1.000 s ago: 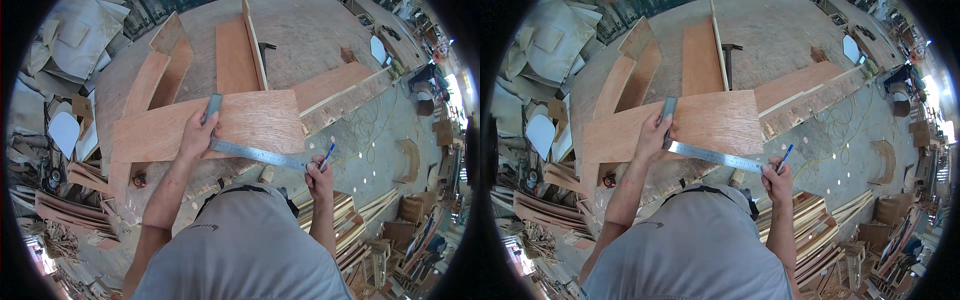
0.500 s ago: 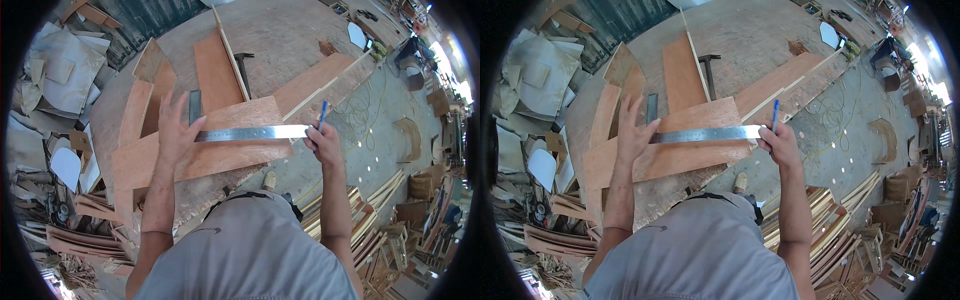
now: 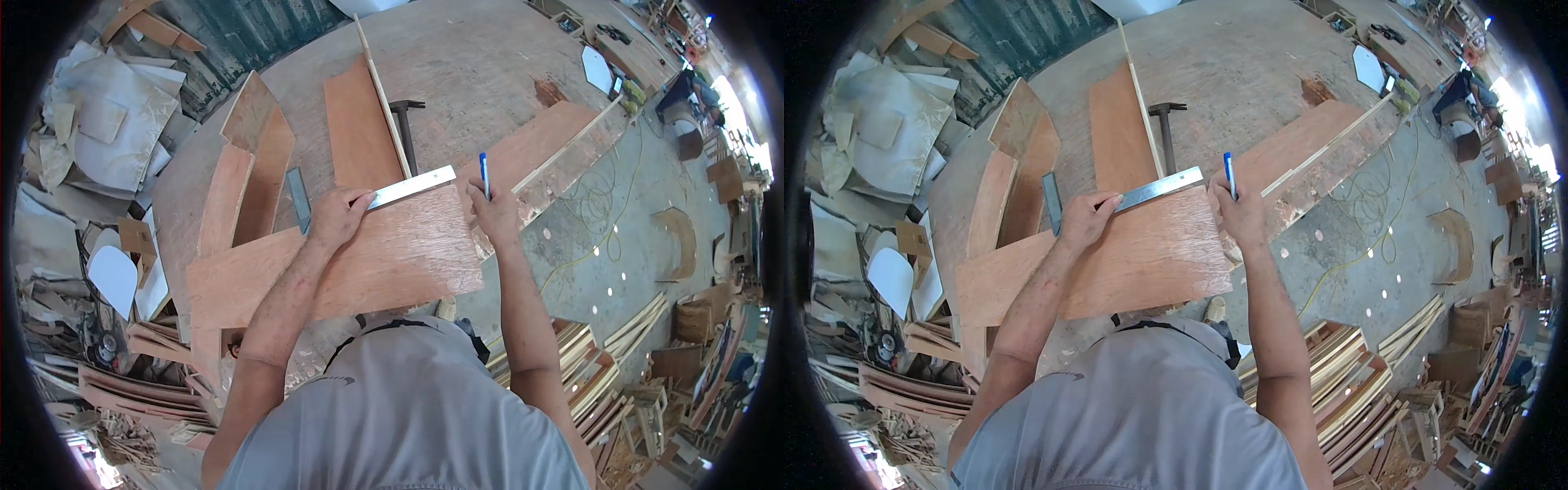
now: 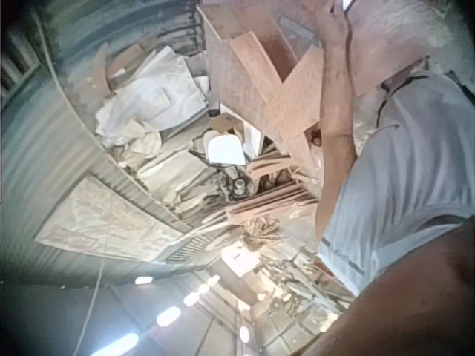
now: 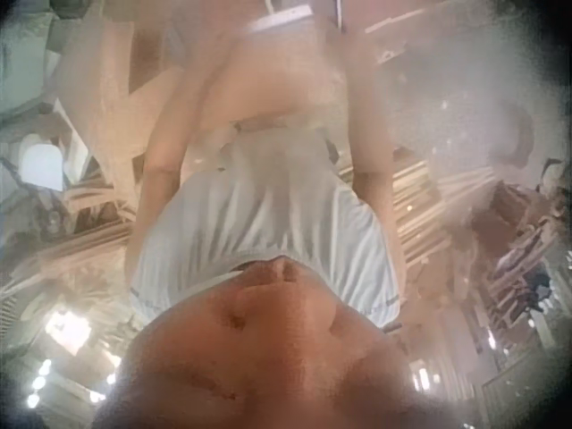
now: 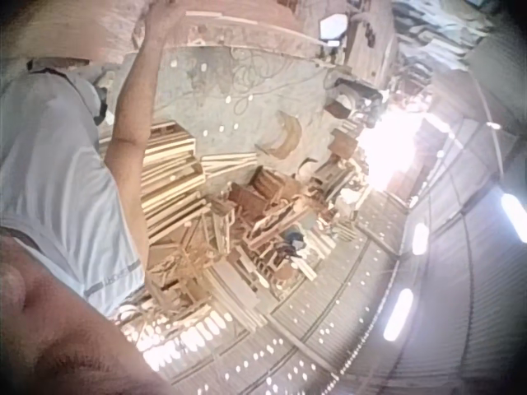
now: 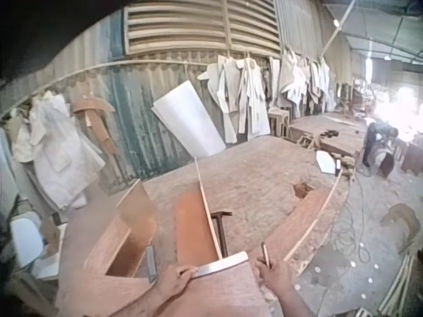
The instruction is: The person uses a table saw to cut a rectangular piece of plywood into two smaller pieces. After cutting, the person moves the pieces to a workbench, arranges them, and uses a metal ruler and a pen to mark lines on the wood surfaces.
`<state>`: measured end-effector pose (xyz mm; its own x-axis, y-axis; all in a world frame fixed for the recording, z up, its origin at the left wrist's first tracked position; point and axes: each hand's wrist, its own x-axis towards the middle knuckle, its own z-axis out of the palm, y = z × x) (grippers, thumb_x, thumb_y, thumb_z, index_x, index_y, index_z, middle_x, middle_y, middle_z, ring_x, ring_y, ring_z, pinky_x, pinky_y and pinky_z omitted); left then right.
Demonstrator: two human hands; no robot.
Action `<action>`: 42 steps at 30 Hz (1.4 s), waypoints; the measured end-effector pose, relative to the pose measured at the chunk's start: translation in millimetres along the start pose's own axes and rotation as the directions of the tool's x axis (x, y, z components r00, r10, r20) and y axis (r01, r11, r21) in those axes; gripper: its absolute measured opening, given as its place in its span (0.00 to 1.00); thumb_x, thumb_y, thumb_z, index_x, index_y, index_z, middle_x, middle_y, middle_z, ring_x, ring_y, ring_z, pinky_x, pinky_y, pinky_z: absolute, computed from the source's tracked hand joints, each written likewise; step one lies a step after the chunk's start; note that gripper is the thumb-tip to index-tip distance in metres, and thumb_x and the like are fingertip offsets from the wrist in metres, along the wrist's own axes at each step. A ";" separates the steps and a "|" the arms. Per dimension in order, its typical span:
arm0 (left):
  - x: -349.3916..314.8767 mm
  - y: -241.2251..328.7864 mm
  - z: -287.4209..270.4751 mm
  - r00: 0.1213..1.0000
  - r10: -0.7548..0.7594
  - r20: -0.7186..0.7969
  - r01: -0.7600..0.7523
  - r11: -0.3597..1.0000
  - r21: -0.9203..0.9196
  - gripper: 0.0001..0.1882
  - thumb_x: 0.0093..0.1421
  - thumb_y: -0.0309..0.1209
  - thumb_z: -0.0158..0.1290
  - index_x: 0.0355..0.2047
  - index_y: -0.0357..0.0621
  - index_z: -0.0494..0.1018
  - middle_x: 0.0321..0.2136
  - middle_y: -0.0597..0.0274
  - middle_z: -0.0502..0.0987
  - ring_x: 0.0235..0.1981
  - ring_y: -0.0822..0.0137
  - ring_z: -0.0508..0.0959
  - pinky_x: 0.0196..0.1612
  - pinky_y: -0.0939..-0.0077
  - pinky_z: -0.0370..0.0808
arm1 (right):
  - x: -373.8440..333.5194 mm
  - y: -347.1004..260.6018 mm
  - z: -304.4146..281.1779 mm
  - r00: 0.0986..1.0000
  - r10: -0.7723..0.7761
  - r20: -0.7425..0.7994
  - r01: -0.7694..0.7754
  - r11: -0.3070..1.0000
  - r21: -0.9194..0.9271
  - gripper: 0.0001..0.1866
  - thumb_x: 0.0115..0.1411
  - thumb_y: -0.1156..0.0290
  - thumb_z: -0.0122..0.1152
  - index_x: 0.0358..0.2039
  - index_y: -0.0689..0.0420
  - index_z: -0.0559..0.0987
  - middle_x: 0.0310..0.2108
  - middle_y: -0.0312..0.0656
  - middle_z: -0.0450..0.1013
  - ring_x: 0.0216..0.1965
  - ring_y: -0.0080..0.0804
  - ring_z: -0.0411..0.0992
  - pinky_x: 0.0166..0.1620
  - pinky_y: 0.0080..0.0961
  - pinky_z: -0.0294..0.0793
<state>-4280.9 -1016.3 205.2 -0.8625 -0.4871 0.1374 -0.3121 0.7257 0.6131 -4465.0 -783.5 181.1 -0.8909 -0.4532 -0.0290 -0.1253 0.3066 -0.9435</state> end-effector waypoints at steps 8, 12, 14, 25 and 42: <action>9.2 -15.7 10.8 1.000 -0.002 -0.005 0.002 1.000 -0.020 0.13 0.60 0.39 0.57 0.35 0.42 0.83 0.31 0.50 0.82 0.34 0.53 0.82 0.38 0.64 0.76 | -0.6 19.0 11.2 0.998 -0.058 0.005 0.058 0.982 -0.182 0.14 0.62 0.67 0.61 0.44 0.64 0.81 0.18 0.38 0.73 0.19 0.21 0.71 0.25 0.24 0.70; 15.0 -13.2 13.6 1.000 -0.009 0.009 0.009 1.000 -0.024 0.13 0.60 0.39 0.57 0.34 0.42 0.83 0.31 0.52 0.82 0.34 0.53 0.82 0.38 0.65 0.76 | 4.2 15.8 13.2 0.999 -0.025 0.028 0.029 0.990 -0.141 0.14 0.62 0.67 0.60 0.44 0.64 0.81 0.17 0.35 0.71 0.20 0.18 0.67 0.25 0.22 0.68; 16.3 -13.1 12.4 0.999 -0.020 0.035 0.021 0.999 -0.035 0.13 0.60 0.39 0.57 0.34 0.42 0.83 0.31 0.52 0.82 0.34 0.54 0.82 0.38 0.65 0.76 | 5.7 15.1 13.8 0.997 0.042 0.060 -0.034 0.990 -0.136 0.14 0.62 0.68 0.60 0.44 0.64 0.81 0.18 0.33 0.71 0.20 0.17 0.66 0.26 0.22 0.67; 20.6 -24.3 13.9 0.999 0.000 0.053 0.002 0.999 -0.039 0.12 0.59 0.38 0.59 0.33 0.43 0.83 0.30 0.53 0.82 0.32 0.54 0.82 0.37 0.65 0.76 | 10.5 1.9 11.6 0.987 0.077 0.143 -0.048 0.980 -0.195 0.12 0.61 0.69 0.57 0.43 0.59 0.81 0.36 0.51 0.78 0.36 0.42 0.78 0.42 0.33 0.74; 20.4 -23.0 15.0 0.997 -0.034 0.067 0.036 0.999 -0.036 0.11 0.60 0.38 0.58 0.33 0.45 0.83 0.30 0.53 0.82 0.33 0.53 0.81 0.37 0.62 0.76 | 7.8 -1.7 13.1 0.987 0.090 0.135 -0.056 0.969 -0.241 0.14 0.62 0.68 0.58 0.46 0.58 0.81 0.35 0.50 0.78 0.35 0.38 0.77 0.41 0.30 0.73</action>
<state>-4297.3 -1035.6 182.2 -0.8762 -0.4777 0.0641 -0.3285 0.6893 0.6457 -4466.0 -798.5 178.1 -0.8316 -0.5323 -0.1584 -0.1766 0.5239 -0.8333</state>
